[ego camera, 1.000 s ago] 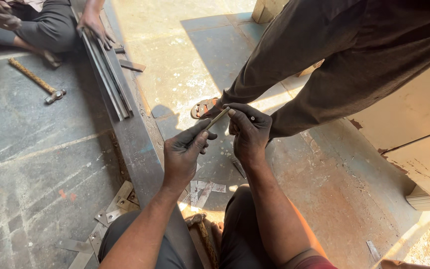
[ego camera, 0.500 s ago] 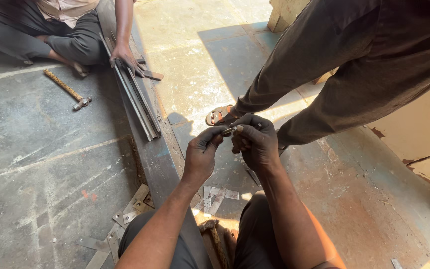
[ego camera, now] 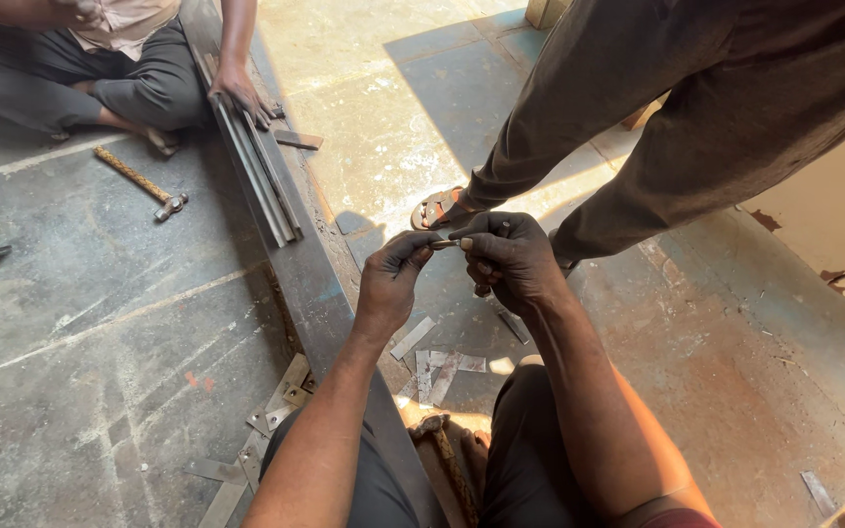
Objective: The person sits on the floor and uses a hammer to drive nails into small metal brackets, securing them to a long metal beam. They repeatedly pick up brackets, align them, and hammer nails to attach them.
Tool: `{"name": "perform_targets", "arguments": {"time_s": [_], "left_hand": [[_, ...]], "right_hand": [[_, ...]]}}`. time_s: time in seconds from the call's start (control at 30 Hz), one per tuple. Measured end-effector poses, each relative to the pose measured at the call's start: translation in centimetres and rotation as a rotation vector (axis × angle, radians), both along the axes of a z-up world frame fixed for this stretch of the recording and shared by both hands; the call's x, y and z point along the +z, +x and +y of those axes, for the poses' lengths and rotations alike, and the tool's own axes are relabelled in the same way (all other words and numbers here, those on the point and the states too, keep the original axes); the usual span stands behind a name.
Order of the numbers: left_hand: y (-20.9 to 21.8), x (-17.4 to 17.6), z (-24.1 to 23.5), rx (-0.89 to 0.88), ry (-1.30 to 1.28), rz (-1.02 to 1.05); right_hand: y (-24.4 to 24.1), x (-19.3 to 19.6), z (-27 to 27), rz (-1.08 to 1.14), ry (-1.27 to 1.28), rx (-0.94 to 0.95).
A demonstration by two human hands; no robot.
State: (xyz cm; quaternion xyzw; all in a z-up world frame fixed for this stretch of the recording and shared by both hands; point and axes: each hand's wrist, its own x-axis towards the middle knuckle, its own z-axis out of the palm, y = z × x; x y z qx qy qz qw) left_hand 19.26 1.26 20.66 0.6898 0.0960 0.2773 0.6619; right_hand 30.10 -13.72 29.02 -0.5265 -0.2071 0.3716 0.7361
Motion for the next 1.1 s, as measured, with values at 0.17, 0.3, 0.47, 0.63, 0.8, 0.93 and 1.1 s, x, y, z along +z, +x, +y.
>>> {"name": "perform_targets", "arguments": {"time_s": [0.17, 0.3, 0.47, 0.63, 0.8, 0.93, 1.1], "left_hand": [[-0.3, 0.0, 0.0, 0.009, -0.009, 0.012], [0.0, -0.4, -0.4, 0.007, -0.036, -0.024], [0.4, -0.5, -0.6, 0.027, -0.055, -0.021], [0.6, -1.0, -0.8, 0.014, -0.055, -0.015], [0.8, -0.7, -1.1, 0.027, -0.027, -0.008], [0.4, -0.1, -2.0, 0.039, 0.038, 0.035], [0.3, 1.3, -3.2, 0.039, 0.091, 0.033]], "right_hand": [[-0.7, 0.1, 0.1, 0.058, -0.028, 0.003], [-0.8, 0.0, 0.4, 0.074, -0.001, -0.011], [-0.7, 0.1, 0.3, 0.102, 0.034, -0.012], [-0.6, -0.2, 0.2, 0.105, 0.016, -0.023], [-0.6, -0.2, -0.3, 0.09, 0.041, -0.035], [-0.9, 0.2, -0.5, 0.098, 0.064, -0.025], [-1.4, 1.0, -0.5, 0.046, 0.065, -0.044]]}}
